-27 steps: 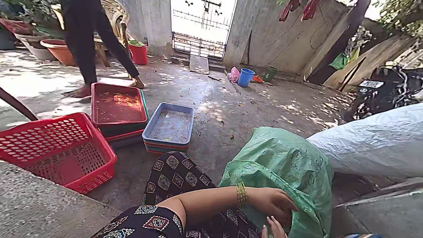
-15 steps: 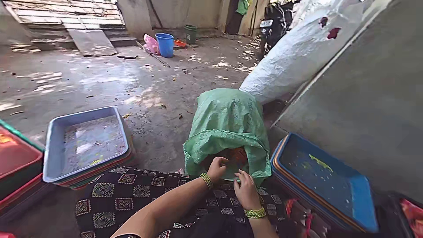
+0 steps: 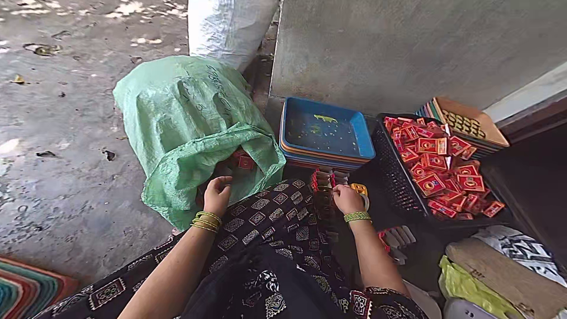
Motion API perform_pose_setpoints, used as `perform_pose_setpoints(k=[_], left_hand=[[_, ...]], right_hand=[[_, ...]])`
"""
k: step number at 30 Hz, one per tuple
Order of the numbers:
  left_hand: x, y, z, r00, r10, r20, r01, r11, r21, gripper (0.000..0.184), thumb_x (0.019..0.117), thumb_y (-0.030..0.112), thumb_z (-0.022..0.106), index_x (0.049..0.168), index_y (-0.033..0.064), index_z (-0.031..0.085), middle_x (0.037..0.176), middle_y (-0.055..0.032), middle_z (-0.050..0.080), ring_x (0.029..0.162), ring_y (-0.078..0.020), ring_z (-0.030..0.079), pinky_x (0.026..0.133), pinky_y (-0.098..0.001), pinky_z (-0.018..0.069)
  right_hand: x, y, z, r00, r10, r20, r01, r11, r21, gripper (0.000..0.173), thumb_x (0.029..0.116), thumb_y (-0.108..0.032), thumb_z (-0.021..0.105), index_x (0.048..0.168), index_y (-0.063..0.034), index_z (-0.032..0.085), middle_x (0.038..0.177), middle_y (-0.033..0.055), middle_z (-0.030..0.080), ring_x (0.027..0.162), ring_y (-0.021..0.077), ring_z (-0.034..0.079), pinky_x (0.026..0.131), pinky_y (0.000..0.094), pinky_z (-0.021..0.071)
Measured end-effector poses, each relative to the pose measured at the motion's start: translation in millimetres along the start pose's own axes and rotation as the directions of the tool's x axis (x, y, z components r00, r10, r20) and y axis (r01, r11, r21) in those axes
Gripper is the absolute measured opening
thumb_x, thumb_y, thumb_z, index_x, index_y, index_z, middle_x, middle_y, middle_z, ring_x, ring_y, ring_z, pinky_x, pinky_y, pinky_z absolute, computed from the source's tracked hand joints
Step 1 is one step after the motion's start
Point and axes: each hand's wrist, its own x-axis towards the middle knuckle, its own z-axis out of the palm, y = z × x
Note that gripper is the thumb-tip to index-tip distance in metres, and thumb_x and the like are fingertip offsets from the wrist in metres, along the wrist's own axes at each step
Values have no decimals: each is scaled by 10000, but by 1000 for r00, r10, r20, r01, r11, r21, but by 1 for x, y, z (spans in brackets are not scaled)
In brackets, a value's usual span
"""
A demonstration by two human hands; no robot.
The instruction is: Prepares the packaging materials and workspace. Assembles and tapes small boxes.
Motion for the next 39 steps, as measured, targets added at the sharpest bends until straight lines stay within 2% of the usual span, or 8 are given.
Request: perform_pose_setpoints(k=[5, 13, 17, 23, 27, 31, 35, 39], left_hand=[[-5, -1, 3, 1000, 17, 12, -17, 1000, 23, 292, 965, 110, 598, 1250, 78, 657, 1298, -122, 645, 1098, -211, 667, 952, -443, 547], [-21, 10, 5, 989, 134, 66, -137, 990, 35, 280, 990, 131, 580, 1259, 74, 637, 1291, -124, 634, 1071, -191, 673, 934, -414, 565], [-24, 13, 8, 983, 161, 91, -167, 985, 54, 273, 994, 142, 583, 1251, 72, 644, 1289, -131, 634, 1074, -192, 674, 940, -411, 566], [-34, 21, 11, 955, 276, 108, -284, 956, 69, 253, 990, 129, 560, 1205, 47, 665, 1269, -148, 632, 1103, -195, 659, 939, -396, 567], [-52, 37, 24, 886, 423, 191, -436, 900, 29, 246, 994, 151, 549, 1160, 35, 688, 1211, -126, 660, 1074, -172, 667, 922, -373, 582], [-81, 60, 46, 748, 516, 418, -536, 841, -79, 299, 1031, 223, 548, 1231, 31, 662, 1206, -104, 687, 1072, -162, 681, 945, -371, 580], [-112, 74, 64, 596, 552, 583, -520, 819, -242, 734, 962, 428, 696, 1452, -56, 442, 1341, -174, 626, 1209, -207, 646, 1031, -402, 555], [-114, 75, 58, 695, 584, 421, -525, 811, -258, 806, 919, 449, 744, 1404, -105, 417, 1175, -145, 702, 1083, -135, 695, 991, -361, 574]], right_hand=[[-24, 39, 18, 922, -102, 373, 102, 995, 17, 259, 882, -126, 675, 1127, -121, 759, 1144, 127, 735, 1122, 310, 677, 988, 576, 510], [-70, 62, 31, 837, -78, 541, 69, 997, 37, 362, 795, -126, 782, 1151, -99, 723, 1106, 125, 727, 1061, 304, 681, 959, 561, 518], [-85, 71, 50, 913, -115, 391, 113, 993, 28, 385, 904, -210, 703, 1265, -88, 654, 1166, 156, 684, 1116, 325, 651, 993, 541, 505], [-86, 83, 42, 930, -149, 337, 139, 989, 54, 206, 945, -226, 672, 1067, -77, 744, 1155, 148, 682, 1134, 311, 642, 998, 530, 507], [-96, 69, -18, 953, -248, 175, 202, 949, 243, 257, 1020, -309, 581, 1119, -89, 671, 947, 104, 698, 895, 240, 678, 842, 471, 544], [-107, 21, -56, 902, -406, -148, 427, 783, 452, 258, 1038, -328, 592, 1104, -93, 674, 809, 7, 677, 704, 78, 617, 690, 280, 529], [-104, -53, -55, 803, -525, -283, 558, 492, 669, 181, 1021, -220, 635, 1067, -47, 663, 760, -18, 659, 655, 38, 595, 634, 227, 521], [-100, -115, -45, 792, -505, -344, 542, 320, 777, 146, 1011, -159, 639, 1076, -28, 644, 793, -6, 676, 678, 50, 624, 640, 223, 538]])
